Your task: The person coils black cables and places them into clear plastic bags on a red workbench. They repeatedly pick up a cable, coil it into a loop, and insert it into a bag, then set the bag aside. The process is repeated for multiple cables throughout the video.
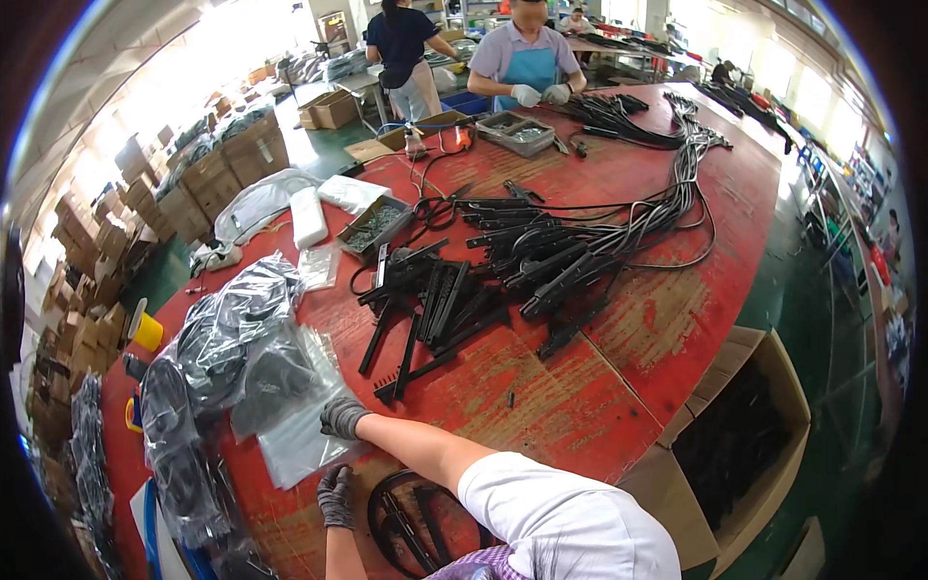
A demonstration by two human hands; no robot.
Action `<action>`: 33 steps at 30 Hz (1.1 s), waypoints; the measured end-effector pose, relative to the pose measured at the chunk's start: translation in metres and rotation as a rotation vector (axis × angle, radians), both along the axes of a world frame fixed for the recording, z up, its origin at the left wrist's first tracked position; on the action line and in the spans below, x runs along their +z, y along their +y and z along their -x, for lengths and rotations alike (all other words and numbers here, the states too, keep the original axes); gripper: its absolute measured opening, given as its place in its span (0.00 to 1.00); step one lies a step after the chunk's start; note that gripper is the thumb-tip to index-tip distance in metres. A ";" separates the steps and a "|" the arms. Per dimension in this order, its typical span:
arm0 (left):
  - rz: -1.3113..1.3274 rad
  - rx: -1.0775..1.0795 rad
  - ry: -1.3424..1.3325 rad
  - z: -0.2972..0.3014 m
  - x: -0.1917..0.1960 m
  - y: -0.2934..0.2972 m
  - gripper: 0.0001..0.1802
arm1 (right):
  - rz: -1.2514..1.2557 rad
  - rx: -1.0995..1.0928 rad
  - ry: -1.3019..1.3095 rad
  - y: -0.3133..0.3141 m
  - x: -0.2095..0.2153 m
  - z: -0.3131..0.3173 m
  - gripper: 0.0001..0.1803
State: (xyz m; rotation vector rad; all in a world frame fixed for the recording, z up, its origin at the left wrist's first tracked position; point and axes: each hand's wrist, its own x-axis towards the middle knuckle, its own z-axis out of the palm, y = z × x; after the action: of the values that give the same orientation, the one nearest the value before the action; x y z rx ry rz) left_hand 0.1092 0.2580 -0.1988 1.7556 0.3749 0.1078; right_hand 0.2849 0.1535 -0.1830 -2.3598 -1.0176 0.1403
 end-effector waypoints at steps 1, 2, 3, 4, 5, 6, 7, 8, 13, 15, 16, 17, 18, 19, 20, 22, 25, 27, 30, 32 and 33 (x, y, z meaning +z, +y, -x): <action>0.185 0.043 0.071 -0.006 0.006 -0.003 0.09 | 0.043 0.002 0.046 0.003 0.007 0.001 0.17; 0.369 0.088 0.143 -0.009 0.014 -0.006 0.10 | 0.081 -0.008 0.076 0.004 0.014 0.002 0.17; 0.546 0.131 0.214 -0.011 0.021 -0.005 0.12 | 0.111 -0.021 0.105 0.005 0.019 0.003 0.18; 0.626 0.132 0.257 -0.013 0.023 -0.003 0.14 | 0.140 -0.031 0.134 0.007 0.024 0.003 0.18; 0.707 0.135 0.299 -0.015 0.022 0.000 0.17 | 0.174 -0.030 0.141 0.008 0.029 0.001 0.18; 0.780 0.142 0.348 -0.015 0.024 0.005 0.20 | 0.202 -0.029 0.154 0.011 0.031 0.000 0.18; 0.832 0.160 0.367 -0.019 0.031 -0.003 0.23 | 0.239 -0.047 0.169 0.005 0.029 -0.003 0.19; 0.883 0.179 0.388 -0.024 0.040 -0.011 0.25 | 0.220 -0.069 0.206 -0.001 0.028 -0.008 0.20; 1.108 0.375 0.289 -0.034 0.070 -0.013 0.24 | 0.053 -0.037 0.155 0.002 0.071 0.016 0.20; 1.131 0.347 0.191 -0.028 0.037 0.011 0.17 | 0.029 -0.035 0.086 -0.003 0.079 0.028 0.19; 1.145 0.361 0.125 -0.025 0.012 0.027 0.14 | 0.092 -0.052 0.045 -0.008 0.081 0.035 0.18; 1.123 0.355 0.139 -0.019 0.005 0.031 0.12 | 0.048 -0.041 -0.055 -0.016 0.080 0.041 0.18; 1.100 0.349 0.155 -0.014 0.001 0.031 0.11 | 0.005 -0.028 -0.153 -0.027 0.079 0.049 0.18; 1.078 0.353 0.165 -0.008 0.001 0.030 0.11 | -0.038 -0.006 -0.251 -0.037 0.081 0.058 0.19; 1.016 0.276 0.153 -0.005 0.028 0.005 0.10 | 0.120 0.104 -0.222 -0.053 0.096 0.069 0.23; 1.072 0.245 0.155 -0.001 0.012 0.018 0.08 | 0.019 0.068 -0.387 -0.060 0.074 0.083 0.21; 1.015 0.317 0.138 -0.002 0.014 0.011 0.08 | 0.011 0.008 -0.494 -0.057 0.050 0.086 0.14; 0.959 0.317 0.098 -0.006 0.017 0.015 0.09 | 0.130 0.083 -0.341 -0.055 0.057 0.080 0.11; 0.972 0.296 0.081 -0.011 0.016 0.013 0.10 | 0.052 0.058 -0.434 -0.051 0.054 0.083 0.08; 1.023 0.460 0.132 -0.015 0.043 -0.011 0.10 | 0.081 0.099 -0.492 -0.058 0.054 0.084 0.07; 0.955 0.421 0.137 -0.015 0.037 -0.009 0.09 | 0.097 0.072 -0.467 -0.057 0.051 0.081 0.07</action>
State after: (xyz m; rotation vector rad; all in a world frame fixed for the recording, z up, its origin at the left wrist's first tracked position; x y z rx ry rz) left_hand 0.1242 0.2485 -0.1614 0.7276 0.7469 0.0868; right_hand 0.2036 0.0965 -0.1320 -2.5036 -1.3360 -0.3598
